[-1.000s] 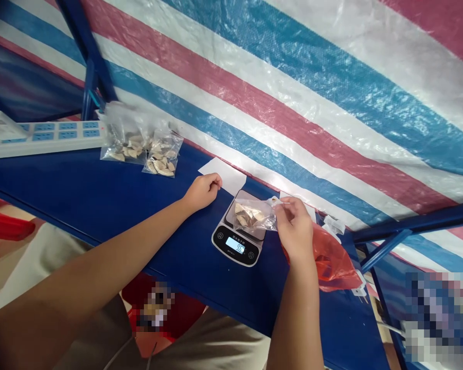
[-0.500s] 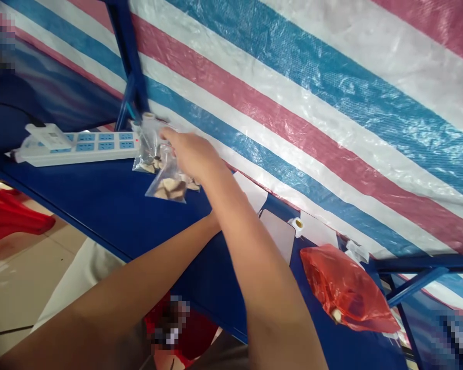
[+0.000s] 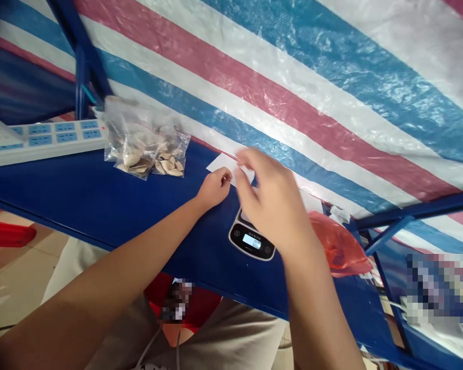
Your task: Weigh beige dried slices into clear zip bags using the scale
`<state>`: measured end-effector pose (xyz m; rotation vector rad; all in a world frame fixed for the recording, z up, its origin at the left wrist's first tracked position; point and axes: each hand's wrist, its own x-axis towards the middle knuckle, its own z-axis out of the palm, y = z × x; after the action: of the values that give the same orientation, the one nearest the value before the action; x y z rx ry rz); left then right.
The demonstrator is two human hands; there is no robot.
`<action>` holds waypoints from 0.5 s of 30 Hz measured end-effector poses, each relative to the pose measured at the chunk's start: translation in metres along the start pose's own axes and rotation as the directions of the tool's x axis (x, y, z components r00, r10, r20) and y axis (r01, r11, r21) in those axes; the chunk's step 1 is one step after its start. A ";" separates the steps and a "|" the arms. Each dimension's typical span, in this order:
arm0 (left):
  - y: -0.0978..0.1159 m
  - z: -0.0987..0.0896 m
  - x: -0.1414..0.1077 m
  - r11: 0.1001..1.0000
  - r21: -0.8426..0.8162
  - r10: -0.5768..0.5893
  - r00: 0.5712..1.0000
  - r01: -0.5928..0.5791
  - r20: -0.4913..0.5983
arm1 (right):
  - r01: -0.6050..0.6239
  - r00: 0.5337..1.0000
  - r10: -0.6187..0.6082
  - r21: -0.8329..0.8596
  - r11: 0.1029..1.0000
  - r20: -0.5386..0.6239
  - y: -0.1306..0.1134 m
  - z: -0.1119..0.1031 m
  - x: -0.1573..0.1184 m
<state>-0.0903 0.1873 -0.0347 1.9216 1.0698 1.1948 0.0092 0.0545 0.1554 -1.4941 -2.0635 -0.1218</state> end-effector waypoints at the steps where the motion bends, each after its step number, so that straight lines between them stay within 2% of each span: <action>1: 0.002 -0.001 0.000 1.000 -0.007 -0.006 1.000 0.006 -0.009 | -0.141 0.990 0.140 -0.029 0.990 -0.023 0.015 -0.014 -0.037; 2: 0.004 -0.003 0.001 1.000 -0.014 -0.015 1.000 0.015 -0.020 | -0.296 0.955 0.293 -0.058 0.953 -0.055 0.029 -0.027 -0.076; 3: 0.006 -0.004 0.001 0.999 -0.019 -0.026 0.999 0.026 -0.033 | -0.446 0.893 0.439 -0.075 0.892 -0.095 0.043 -0.037 -0.117; 5: 0.010 -0.005 0.000 0.998 -0.028 -0.052 0.997 0.051 -0.064 | -0.708 0.706 0.697 -0.097 0.700 -0.122 0.065 -0.052 -0.199; 7: 0.013 -0.006 -0.001 0.997 -0.012 -0.072 0.992 0.071 -0.100 | -0.851 0.524 0.845 -0.031 0.524 -0.111 0.079 -0.056 -0.271; 9: 0.015 -0.006 -0.002 0.997 0.029 -0.071 0.989 0.076 -0.131 | -0.920 0.387 0.902 -0.010 0.392 -0.193 0.084 -0.050 -0.322; 10: 0.016 -0.006 -0.002 0.996 0.049 -0.066 0.988 0.074 -0.138 | -0.930 0.357 0.907 0.001 0.367 -0.224 0.085 -0.043 -0.338; 11: 0.017 -0.006 -0.002 0.995 0.063 -0.062 0.989 0.071 -0.137 | -0.927 0.366 0.903 0.000 0.376 -0.224 0.085 -0.035 -0.348; 13: 0.017 -0.007 -0.002 0.996 0.066 -0.058 0.991 0.066 -0.120 | -0.892 0.449 0.862 -0.052 0.450 -0.237 0.088 -0.015 -0.351; 15: 0.017 -0.008 -0.002 0.997 0.052 -0.056 0.994 0.061 -0.095 | -0.843 0.535 0.796 -0.121 0.524 -0.283 0.095 0.002 -0.340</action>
<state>-0.0927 0.1777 -0.0181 1.8777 1.2116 1.2451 0.1620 -0.1957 -0.0415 -2.3666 -1.0001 -0.1358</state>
